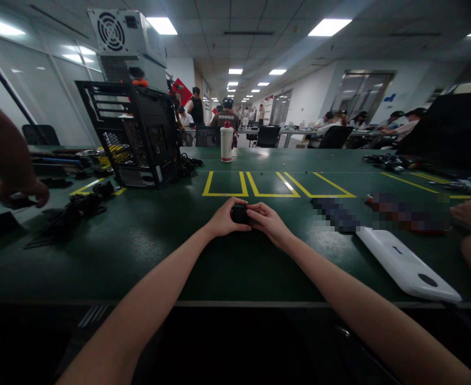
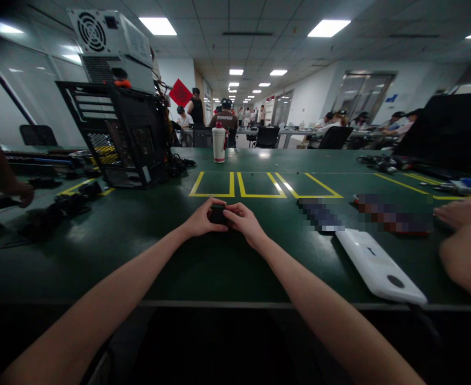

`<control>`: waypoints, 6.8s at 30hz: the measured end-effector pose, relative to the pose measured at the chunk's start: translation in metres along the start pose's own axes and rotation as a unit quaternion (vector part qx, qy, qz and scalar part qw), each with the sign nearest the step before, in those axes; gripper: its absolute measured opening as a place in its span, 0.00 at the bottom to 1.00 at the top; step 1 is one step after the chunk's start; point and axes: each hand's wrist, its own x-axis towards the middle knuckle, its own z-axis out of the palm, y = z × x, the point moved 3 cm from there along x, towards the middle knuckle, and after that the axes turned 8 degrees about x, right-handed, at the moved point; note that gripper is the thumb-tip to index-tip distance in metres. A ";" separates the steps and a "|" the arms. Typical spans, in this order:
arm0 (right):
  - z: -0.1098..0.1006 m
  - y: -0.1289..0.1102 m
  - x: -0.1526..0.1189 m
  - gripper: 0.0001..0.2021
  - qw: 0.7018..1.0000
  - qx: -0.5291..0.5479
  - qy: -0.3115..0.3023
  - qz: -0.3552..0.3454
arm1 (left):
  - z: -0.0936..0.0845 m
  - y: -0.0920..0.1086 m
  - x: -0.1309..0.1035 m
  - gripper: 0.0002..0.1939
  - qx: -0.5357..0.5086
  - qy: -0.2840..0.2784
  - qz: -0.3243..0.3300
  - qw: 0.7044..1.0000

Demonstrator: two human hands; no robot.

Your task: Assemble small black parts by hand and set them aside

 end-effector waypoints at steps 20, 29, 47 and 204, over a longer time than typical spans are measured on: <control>0.000 -0.001 0.000 0.11 1.000 -0.002 0.000 -0.006 | 0.001 -0.002 0.001 0.33 -0.005 0.003 0.000 1.000; -0.002 0.000 0.002 0.14 1.000 -0.008 0.015 0.014 | 0.000 0.000 0.000 0.33 -0.008 -0.005 0.006 1.000; 0.000 0.000 0.003 0.16 1.000 -0.019 0.012 0.015 | 0.000 -0.003 0.000 0.34 0.000 0.000 -0.002 1.000; -0.004 -0.002 0.002 0.17 0.997 -0.069 -0.004 -0.019 | 0.002 -0.005 0.001 0.33 0.000 0.006 0.008 1.000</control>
